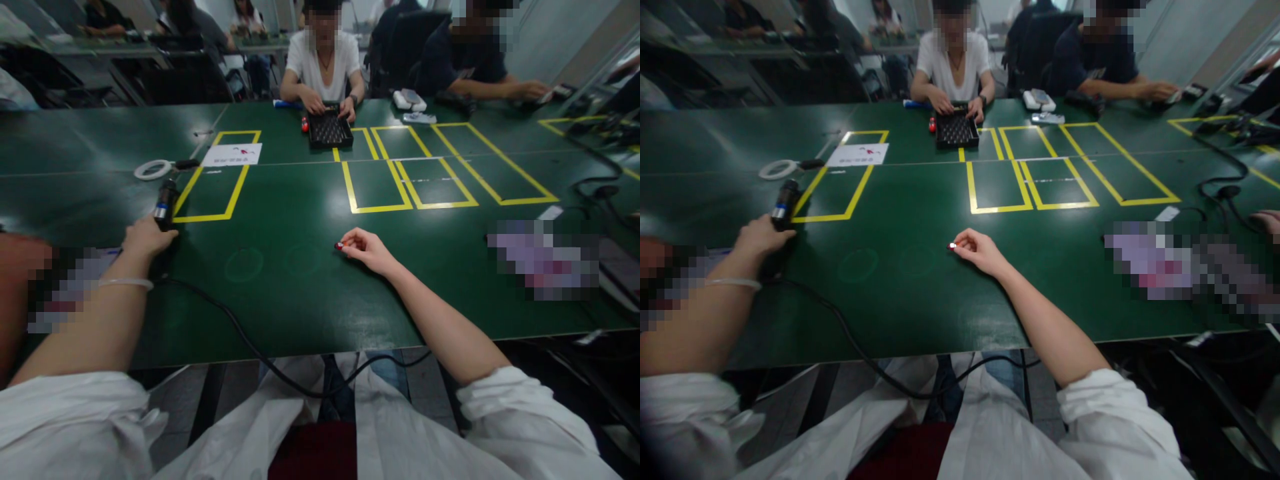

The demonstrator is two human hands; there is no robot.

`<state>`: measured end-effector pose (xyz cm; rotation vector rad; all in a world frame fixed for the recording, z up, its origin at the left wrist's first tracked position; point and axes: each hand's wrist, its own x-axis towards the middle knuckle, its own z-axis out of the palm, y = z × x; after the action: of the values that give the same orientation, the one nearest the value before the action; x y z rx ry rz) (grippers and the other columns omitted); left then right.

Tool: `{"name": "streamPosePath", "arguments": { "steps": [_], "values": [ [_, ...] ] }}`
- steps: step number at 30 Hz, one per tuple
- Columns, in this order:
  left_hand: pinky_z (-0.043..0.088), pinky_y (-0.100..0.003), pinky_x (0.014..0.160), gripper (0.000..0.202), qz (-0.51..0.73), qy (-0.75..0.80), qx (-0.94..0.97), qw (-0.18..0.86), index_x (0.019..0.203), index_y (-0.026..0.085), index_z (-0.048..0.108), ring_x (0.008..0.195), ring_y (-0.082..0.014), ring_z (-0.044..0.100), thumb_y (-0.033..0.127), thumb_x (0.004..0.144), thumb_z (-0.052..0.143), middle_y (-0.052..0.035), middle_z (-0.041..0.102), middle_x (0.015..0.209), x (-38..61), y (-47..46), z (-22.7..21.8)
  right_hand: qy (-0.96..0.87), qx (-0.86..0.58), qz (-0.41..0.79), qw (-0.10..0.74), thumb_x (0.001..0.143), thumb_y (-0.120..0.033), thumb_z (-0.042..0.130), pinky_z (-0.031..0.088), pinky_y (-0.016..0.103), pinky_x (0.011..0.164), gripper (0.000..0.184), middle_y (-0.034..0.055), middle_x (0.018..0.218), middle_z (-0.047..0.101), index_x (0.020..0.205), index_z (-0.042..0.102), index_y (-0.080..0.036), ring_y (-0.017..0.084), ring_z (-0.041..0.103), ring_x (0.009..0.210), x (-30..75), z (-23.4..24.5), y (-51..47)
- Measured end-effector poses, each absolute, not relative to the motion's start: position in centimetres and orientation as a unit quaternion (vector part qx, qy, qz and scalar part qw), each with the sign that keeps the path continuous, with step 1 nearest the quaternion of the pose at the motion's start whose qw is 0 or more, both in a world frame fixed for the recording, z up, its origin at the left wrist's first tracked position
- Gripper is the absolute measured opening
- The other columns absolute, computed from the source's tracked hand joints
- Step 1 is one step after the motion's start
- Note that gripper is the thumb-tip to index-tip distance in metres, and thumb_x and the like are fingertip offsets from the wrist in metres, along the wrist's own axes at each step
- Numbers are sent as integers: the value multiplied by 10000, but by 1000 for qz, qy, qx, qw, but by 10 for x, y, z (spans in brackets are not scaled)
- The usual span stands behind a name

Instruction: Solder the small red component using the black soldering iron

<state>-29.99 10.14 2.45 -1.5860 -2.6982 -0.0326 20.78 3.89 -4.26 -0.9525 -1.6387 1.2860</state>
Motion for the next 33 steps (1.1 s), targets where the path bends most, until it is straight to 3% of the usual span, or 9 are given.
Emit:
{"name": "streamPosePath", "arguments": {
  "steps": [3,7,11,16,22,33],
  "values": [
    [432,-225,794,600,76,-878,-472,7,1364,107,497,762,-145,473,373,847,642,-50,618,988,-313,109,21,-650,-380,512,413,788,-419,730,462,256,612,309,4,776,635,936,609,-177,107,572,637,208,-42,39],
    [445,-210,775,559,77,-872,-483,14,1325,154,519,776,-130,487,346,829,692,-28,599,1016,-318,116,14,-649,-380,516,410,782,-420,739,460,255,611,322,3,773,631,941,609,-172,105,570,635,208,-43,39],
    [485,-277,797,592,62,-863,-500,19,1281,124,529,853,-155,536,441,811,701,-66,603,1110,-298,116,10,-647,-383,517,408,773,-432,744,461,260,611,338,9,784,636,941,608,-173,108,569,631,207,-44,40],
    [500,-392,847,664,27,-840,-541,24,1307,63,483,1016,-251,566,506,837,640,-165,570,1241,-239,102,12,-659,-387,500,408,778,-418,731,423,257,593,314,-6,744,605,940,614,-176,105,523,610,206,-40,38],
    [479,-418,870,674,-8,-757,-653,37,1314,95,501,1103,-357,551,515,802,632,-211,568,1209,-139,72,15,-670,-403,471,409,790,-395,709,383,263,595,275,-9,708,579,931,634,-172,115,497,615,207,-37,37],
    [406,-392,938,689,-56,-592,-804,25,1423,108,410,1067,-312,541,427,839,593,-165,569,1132,16,27,9,-646,-419,427,475,771,-418,714,416,269,599,310,0,814,606,935,569,-200,111,490,625,209,-45,44]
  ]
}}
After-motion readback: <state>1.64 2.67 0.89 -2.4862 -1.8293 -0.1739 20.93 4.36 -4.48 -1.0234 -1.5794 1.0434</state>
